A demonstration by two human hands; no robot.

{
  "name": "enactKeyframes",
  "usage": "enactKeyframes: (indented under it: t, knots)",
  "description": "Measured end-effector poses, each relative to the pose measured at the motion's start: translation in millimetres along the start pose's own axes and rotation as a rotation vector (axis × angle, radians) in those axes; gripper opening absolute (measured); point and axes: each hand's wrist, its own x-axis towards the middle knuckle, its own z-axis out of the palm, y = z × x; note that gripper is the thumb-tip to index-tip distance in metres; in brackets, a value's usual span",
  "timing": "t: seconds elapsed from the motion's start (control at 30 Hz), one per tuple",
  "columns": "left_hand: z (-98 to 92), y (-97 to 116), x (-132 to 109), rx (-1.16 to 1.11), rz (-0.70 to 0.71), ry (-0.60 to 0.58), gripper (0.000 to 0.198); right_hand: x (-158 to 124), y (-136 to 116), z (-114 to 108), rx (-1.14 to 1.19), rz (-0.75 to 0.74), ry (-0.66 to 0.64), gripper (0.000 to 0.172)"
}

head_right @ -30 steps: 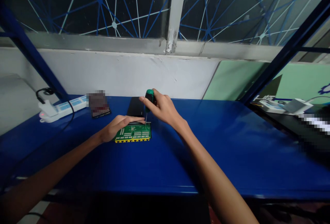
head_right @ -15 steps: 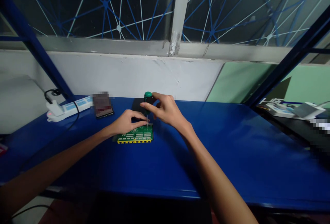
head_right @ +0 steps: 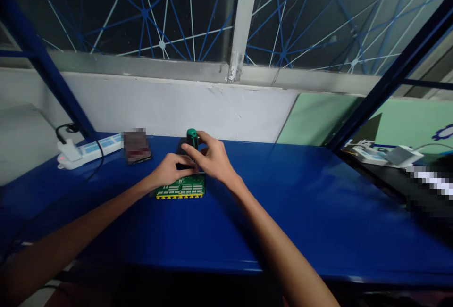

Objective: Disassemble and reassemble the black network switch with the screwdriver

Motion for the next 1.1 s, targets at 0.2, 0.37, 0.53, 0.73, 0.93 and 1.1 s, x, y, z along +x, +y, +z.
enactKeyframes:
  t: [0.2, 0.37, 0.53, 0.73, 0.93, 1.1]
  knots:
    - [6.4, -1.7, -3.7, 0.014, 0.012, 0.083, 0.01, 1.4, 6.1, 5.1, 0.053, 0.024, 0.047, 0.033]
    - [9.9, 2.7, -5.3, 0.078, 0.018, 0.154, 0.012, 0.2, 5.6, 7.0, 0.083, 0.053, 0.026, 0.032]
    - [2.1, 9.2, -6.2, 0.159, -0.06, 0.077, 0.022, -0.3, 5.5, 6.0, 0.089, 0.077, 0.013, 0.027]
    - [-15.4, 2.9, -5.2, 0.089, -0.279, 0.121, 0.05, 0.5, 5.8, 2.3, 0.111, 0.087, 0.037, 0.025]
    - [-23.8, -4.6, -5.2, 0.379, -0.336, 0.224, 0.052, 0.0, 5.3, 1.6, 0.099, 0.085, 0.039, 0.025]
    - [-24.0, -9.2, -5.8, 0.422, -0.261, 0.245, 0.043, 0.3, 5.8, -0.3, 0.075, 0.081, 0.041, 0.026]
